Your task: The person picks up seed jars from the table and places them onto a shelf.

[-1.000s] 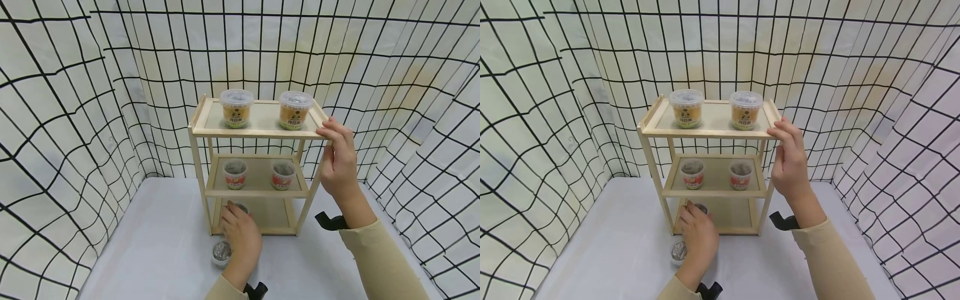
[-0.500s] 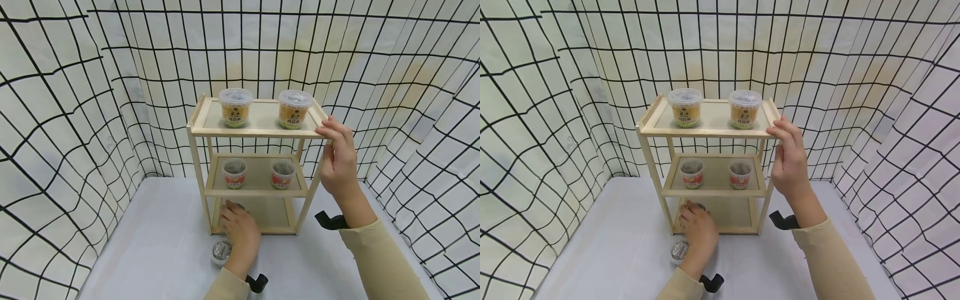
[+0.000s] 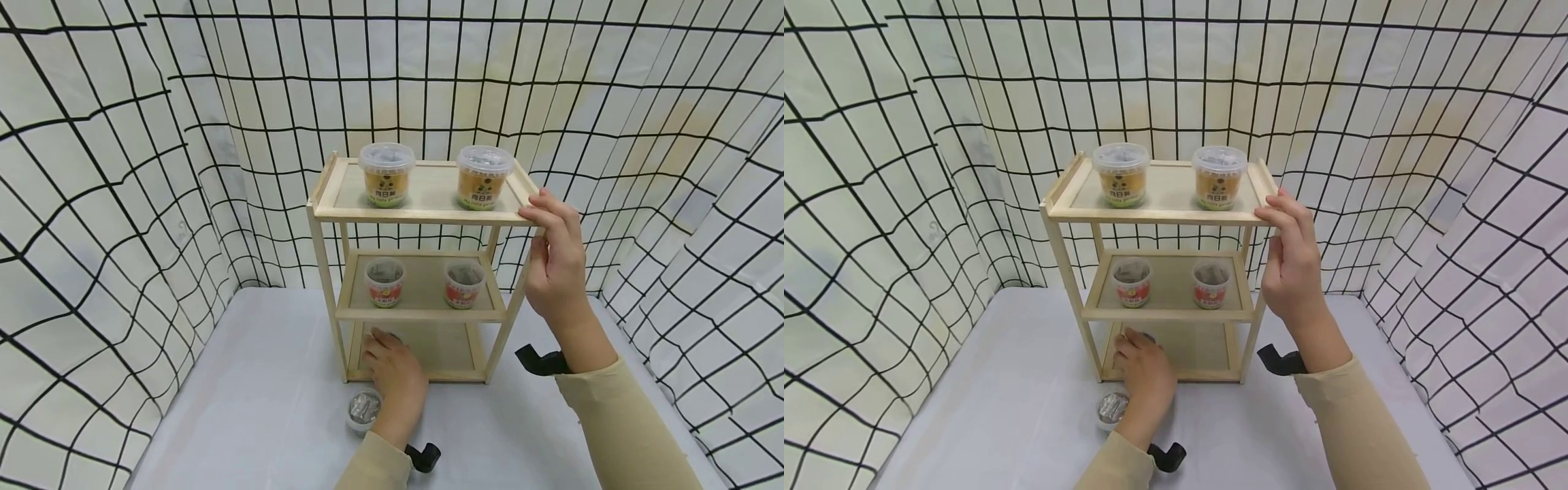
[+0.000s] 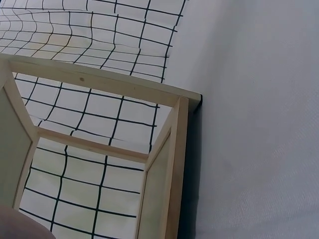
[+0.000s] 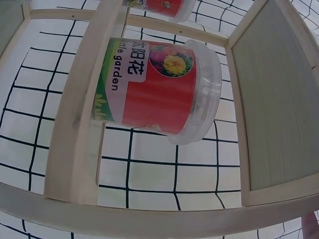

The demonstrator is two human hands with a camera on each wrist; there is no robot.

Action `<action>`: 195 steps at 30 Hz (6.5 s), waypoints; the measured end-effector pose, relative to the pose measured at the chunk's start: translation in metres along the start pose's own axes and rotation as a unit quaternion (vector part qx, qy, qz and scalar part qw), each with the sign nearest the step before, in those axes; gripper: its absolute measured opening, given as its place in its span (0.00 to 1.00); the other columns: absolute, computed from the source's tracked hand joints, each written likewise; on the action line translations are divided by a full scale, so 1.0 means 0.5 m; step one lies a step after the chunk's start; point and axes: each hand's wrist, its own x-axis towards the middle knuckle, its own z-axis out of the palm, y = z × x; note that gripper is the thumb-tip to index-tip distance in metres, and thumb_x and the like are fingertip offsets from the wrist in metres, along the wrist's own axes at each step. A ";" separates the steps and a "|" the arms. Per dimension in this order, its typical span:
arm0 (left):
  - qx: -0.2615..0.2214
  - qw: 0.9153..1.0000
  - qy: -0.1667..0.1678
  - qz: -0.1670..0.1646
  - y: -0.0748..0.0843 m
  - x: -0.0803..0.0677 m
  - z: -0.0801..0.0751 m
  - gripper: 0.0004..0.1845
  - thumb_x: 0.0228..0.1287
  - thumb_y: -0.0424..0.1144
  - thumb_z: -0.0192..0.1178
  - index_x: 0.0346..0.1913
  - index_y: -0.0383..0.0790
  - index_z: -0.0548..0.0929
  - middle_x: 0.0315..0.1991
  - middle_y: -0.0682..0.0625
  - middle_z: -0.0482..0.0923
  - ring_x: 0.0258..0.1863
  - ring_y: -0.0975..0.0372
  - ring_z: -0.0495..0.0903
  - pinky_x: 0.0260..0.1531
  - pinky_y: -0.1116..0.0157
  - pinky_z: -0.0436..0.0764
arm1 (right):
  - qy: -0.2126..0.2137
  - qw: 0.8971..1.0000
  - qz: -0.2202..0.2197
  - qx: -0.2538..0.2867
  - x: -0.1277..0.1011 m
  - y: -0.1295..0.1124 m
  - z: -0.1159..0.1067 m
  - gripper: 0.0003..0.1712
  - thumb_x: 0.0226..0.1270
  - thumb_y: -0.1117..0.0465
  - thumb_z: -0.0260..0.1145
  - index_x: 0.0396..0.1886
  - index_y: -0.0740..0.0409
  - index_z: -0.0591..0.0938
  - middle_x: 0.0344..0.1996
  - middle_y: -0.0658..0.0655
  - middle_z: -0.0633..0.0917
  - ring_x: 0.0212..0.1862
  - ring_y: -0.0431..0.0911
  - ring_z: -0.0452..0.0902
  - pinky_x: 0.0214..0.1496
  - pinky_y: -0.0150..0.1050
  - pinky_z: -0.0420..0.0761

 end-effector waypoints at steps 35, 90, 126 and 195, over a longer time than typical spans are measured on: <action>0.033 0.999 -0.024 -0.029 -0.007 0.033 0.029 0.45 0.68 0.37 0.66 0.78 0.15 0.58 0.70 0.18 0.61 0.53 0.33 0.73 0.39 0.50 0.82 | 0.002 1.000 0.014 0.011 0.001 0.004 0.006 0.24 0.72 0.78 0.46 0.60 0.70 0.82 0.69 0.68 0.77 0.83 0.55 0.67 0.85 0.50 0.67; -0.042 0.998 0.026 0.042 -0.005 -0.040 -0.068 0.44 0.75 0.41 0.65 0.80 0.18 0.55 0.75 0.20 0.52 0.76 0.26 0.56 0.72 0.25 0.59 | 0.001 1.000 0.011 0.003 0.000 0.004 0.007 0.26 0.70 0.78 0.46 0.60 0.69 0.82 0.69 0.69 0.77 0.82 0.54 0.67 0.85 0.50 0.67; -0.035 0.998 -0.044 -0.002 -0.090 -0.112 -0.138 0.47 0.70 0.40 0.72 0.79 0.22 0.55 0.77 0.24 0.50 0.77 0.29 0.53 0.72 0.22 0.56 | -0.004 1.000 0.014 0.008 0.005 0.001 0.010 0.27 0.68 0.80 0.44 0.61 0.70 0.81 0.69 0.68 0.77 0.83 0.53 0.67 0.85 0.50 0.67; -0.011 0.999 -0.021 0.021 -0.152 -0.165 -0.101 0.48 0.69 0.34 0.71 0.81 0.20 0.52 0.72 0.23 0.58 0.68 0.31 0.70 0.61 0.35 0.78 | 0.007 1.000 0.018 0.009 0.001 0.004 0.009 0.27 0.69 0.79 0.45 0.60 0.69 0.82 0.68 0.68 0.77 0.81 0.56 0.69 0.85 0.50 0.68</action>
